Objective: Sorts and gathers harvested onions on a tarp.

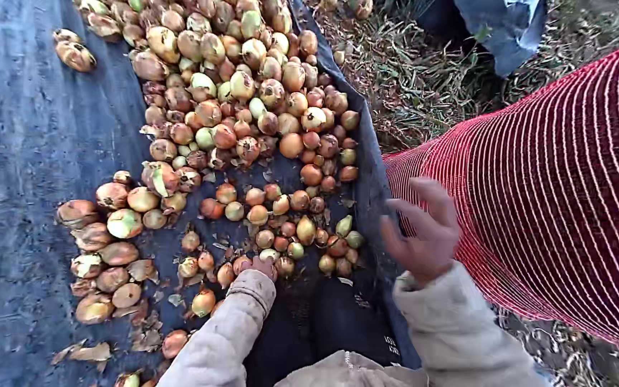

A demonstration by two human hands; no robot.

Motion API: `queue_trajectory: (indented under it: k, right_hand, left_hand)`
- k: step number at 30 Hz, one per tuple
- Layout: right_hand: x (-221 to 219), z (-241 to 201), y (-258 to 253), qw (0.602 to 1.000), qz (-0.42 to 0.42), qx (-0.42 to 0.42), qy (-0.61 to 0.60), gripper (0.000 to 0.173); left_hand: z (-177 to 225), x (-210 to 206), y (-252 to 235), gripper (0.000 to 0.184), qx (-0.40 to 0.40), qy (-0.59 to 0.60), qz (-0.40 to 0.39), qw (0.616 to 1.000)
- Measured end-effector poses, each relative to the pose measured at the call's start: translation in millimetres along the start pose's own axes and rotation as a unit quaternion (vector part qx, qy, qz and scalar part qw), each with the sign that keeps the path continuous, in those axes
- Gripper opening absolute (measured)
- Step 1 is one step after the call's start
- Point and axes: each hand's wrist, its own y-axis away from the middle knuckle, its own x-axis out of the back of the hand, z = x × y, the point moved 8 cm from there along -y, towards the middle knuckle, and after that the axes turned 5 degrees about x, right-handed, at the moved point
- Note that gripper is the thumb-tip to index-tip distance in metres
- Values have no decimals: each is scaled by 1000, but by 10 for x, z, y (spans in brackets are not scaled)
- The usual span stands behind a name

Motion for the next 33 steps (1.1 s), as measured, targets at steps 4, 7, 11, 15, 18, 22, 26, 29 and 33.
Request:
queue_trajectory:
  k: [4, 7, 11, 15, 18, 22, 26, 29, 33]
  right_hand:
    - [-1834, 624, 101, 929, -289, -219, -71, 31]
    - [-2612, 963, 58, 859, -403, -315, -32, 52]
    - [-3333, 1053, 22, 812, -522, -259, -32, 72]
    - [-3617, 992, 81, 774, -599, -204, 18, 82]
    - [-3672, 1102, -7, 775, -602, -193, 12, 77]
    - [-3286, 1261, -73, 796, -557, -235, -34, 92]
    - [-2699, 1761, 80, 823, -283, -459, -177, 98]
    - [-2683, 2114, 49, 783, -109, -546, -278, 82]
    - [-3172, 2253, -403, 750, -140, -536, -362, 78]
  left_hand:
    - [-99, -26, -1, 94, -22, 5, -25, 999]
    - [-191, -27, 10, 96, -12, 40, -12, 999]
    - [-257, 124, -10, 110, -32, 180, 49, 982]
    - [194, 695, -72, 117, -125, 238, 89, 959]
    - [828, 1246, -279, 100, -208, 151, 81, 963]
    - [1445, 1505, -750, 101, -207, 11, 53, 977]
    - [1678, 1415, -925, 104, -175, -9, -11, 985]
    - [1619, 1378, -883, 110, -134, 21, -40, 990]
    - [1397, 1376, -1053, 91, -147, 182, -71, 970]
